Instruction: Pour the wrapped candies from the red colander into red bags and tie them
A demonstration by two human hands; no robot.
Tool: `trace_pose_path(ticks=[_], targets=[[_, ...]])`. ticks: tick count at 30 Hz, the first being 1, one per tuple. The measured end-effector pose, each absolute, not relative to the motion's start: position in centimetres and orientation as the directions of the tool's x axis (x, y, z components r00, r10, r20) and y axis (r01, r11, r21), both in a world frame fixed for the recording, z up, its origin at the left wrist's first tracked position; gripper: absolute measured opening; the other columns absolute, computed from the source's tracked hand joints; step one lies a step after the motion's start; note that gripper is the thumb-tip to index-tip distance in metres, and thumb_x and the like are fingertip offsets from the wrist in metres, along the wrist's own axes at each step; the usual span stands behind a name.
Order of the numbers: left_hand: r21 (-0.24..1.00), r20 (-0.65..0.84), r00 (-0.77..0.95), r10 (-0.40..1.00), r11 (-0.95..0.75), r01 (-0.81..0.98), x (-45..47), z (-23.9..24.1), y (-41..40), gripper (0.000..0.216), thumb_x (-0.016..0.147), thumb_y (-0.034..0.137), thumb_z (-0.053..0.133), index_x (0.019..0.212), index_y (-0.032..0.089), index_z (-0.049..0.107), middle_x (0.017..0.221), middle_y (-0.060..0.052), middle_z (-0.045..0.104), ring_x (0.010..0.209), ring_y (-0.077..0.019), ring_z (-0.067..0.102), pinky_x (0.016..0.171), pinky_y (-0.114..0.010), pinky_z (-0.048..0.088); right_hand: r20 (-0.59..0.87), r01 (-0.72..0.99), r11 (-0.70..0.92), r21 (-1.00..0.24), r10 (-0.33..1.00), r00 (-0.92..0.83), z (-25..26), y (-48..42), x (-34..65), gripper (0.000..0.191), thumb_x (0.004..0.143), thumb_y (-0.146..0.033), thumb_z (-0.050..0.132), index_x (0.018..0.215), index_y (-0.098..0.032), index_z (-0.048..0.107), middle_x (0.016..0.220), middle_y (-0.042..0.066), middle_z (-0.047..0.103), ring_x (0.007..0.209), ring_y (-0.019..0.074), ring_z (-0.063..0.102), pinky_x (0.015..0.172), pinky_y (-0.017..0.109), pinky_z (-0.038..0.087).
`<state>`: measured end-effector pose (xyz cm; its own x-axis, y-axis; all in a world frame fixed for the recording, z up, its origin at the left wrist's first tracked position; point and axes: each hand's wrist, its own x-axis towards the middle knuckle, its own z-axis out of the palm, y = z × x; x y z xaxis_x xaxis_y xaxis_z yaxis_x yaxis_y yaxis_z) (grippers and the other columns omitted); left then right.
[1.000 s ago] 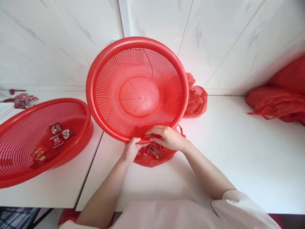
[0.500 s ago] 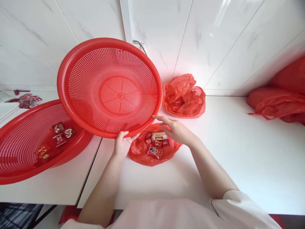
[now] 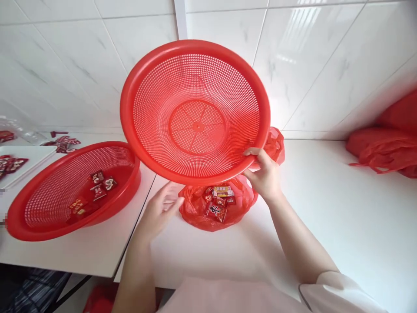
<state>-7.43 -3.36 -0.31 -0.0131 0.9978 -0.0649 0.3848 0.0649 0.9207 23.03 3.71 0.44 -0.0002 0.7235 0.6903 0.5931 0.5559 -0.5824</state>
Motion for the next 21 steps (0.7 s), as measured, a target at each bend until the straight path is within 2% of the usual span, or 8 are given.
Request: trace_pose_path(ticks=[1, 3, 5, 7, 9, 14, 17, 21], targets=[[0.848, 0.018, -0.189, 0.982, 0.085, 0.523, -8.5, -0.2, -4.3, 0.063, 0.076, 0.04, 0.067, 0.135, 0.028, 0.049, 0.1, -0.007, 0.062, 0.088, -0.0247, 0.063, 0.084, -0.041, 0.05, 0.705, 0.598, 0.554, -0.579, 0.708, 0.026, 0.7, 3.6, 23.5, 0.025, 0.08, -0.03, 0.064, 0.103, -0.024, 0.056, 0.103, 0.006, 0.065, 0.094, 0.0214, 0.065, 0.087, 0.039, 0.054], [0.632, 0.157, -0.462, 0.873, 0.271, 0.726, -10.8, -0.4, -6.3, 0.071, 0.078, 0.046, 0.063, 0.142, 0.027, 0.04, 0.093, -0.007, 0.058, 0.079, -0.0255, 0.06, 0.084, -0.05, 0.047, 0.729, 0.605, 0.549, -0.577, 0.68, 0.078, 1.1, 3.7, 24.3, 0.028, 0.08, -0.031, 0.064, 0.105, -0.023, 0.056, 0.104, 0.007, 0.064, 0.094, 0.0224, 0.065, 0.086, 0.042, 0.055], [0.496, 0.207, -0.639, 0.741, 0.484, 0.721, -12.9, -1.1, -8.0, 0.077, 0.079, 0.049, 0.059, 0.147, 0.023, 0.031, 0.1, -0.014, 0.055, 0.086, -0.0344, 0.058, 0.081, -0.061, 0.043, 0.742, 0.604, 0.543, -0.583, 0.659, 0.123, 1.3, 3.9, 25.2, 0.03, 0.08, -0.031, 0.063, 0.107, -0.023, 0.055, 0.104, 0.007, 0.063, 0.093, 0.0228, 0.065, 0.085, 0.044, 0.055], [0.484, 0.27, -0.745, 0.609, 0.583, 0.652, -14.7, -2.2, -9.1, 0.078, 0.077, 0.05, 0.06, 0.145, 0.023, 0.031, 0.119, -0.022, 0.047, 0.101, -0.0456, 0.053, 0.077, -0.067, 0.041, 0.753, 0.595, 0.544, -0.592, 0.637, 0.166, 1.2, 4.2, 26.0, 0.032, 0.079, -0.03, 0.064, 0.109, -0.023, 0.054, 0.105, 0.007, 0.062, 0.094, 0.0227, 0.065, 0.086, 0.045, 0.055], [0.532, 0.375, -0.755, 0.538, 0.542, 0.65, -16.1, -3.3, -9.5, 0.074, 0.076, 0.048, 0.062, 0.14, 0.022, 0.034, 0.13, -0.023, 0.041, 0.111, -0.0478, 0.048, 0.081, -0.067, 0.042, 0.762, 0.579, 0.552, -0.6, 0.615, 0.203, 1.2, 4.4, 26.7, 0.034, 0.078, -0.028, 0.064, 0.109, -0.022, 0.054, 0.105, 0.007, 0.062, 0.094, 0.0223, 0.065, 0.086, 0.045, 0.055], [0.623, 0.524, -0.703, 0.481, 0.348, 0.701, -18.3, -4.0, -8.3, 0.058, 0.073, 0.044, 0.069, 0.12, 0.021, 0.047, 0.118, -0.011, 0.052, 0.085, -0.0254, 0.06, 0.082, -0.048, 0.052, 0.782, 0.543, 0.58, -0.608, 0.558, 0.279, 1.6, 4.6, 28.2, 0.037, 0.075, -0.025, 0.066, 0.11, -0.023, 0.054, 0.106, 0.006, 0.062, 0.097, 0.0218, 0.065, 0.087, 0.042, 0.056], [0.623, 0.545, -0.658, 0.52, 0.273, 0.733, -18.4, -3.4, -6.6, 0.05, 0.07, 0.041, 0.073, 0.111, 0.022, 0.053, 0.109, -0.005, 0.056, 0.082, -0.0207, 0.059, 0.085, -0.045, 0.052, 0.791, 0.543, 0.586, -0.602, 0.529, 0.306, 1.9, 4.3, 28.7, 0.038, 0.074, -0.026, 0.067, 0.109, -0.024, 0.054, 0.107, 0.006, 0.062, 0.099, 0.0224, 0.065, 0.086, 0.042, 0.057], [0.707, 0.518, -0.573, 0.635, 0.06, 0.705, -16.8, -3.0, -3.0, 0.047, 0.066, 0.034, 0.075, 0.106, 0.018, 0.056, 0.107, -0.008, 0.058, 0.092, -0.0216, 0.06, 0.08, -0.039, 0.055, 0.799, 0.545, 0.595, -0.591, 0.524, 0.294, 2.3, 4.0, 28.4, 0.037, 0.075, -0.029, 0.066, 0.11, -0.023, 0.053, 0.105, 0.007, 0.062, 0.098, 0.0226, 0.064, 0.086, 0.043, 0.056]])
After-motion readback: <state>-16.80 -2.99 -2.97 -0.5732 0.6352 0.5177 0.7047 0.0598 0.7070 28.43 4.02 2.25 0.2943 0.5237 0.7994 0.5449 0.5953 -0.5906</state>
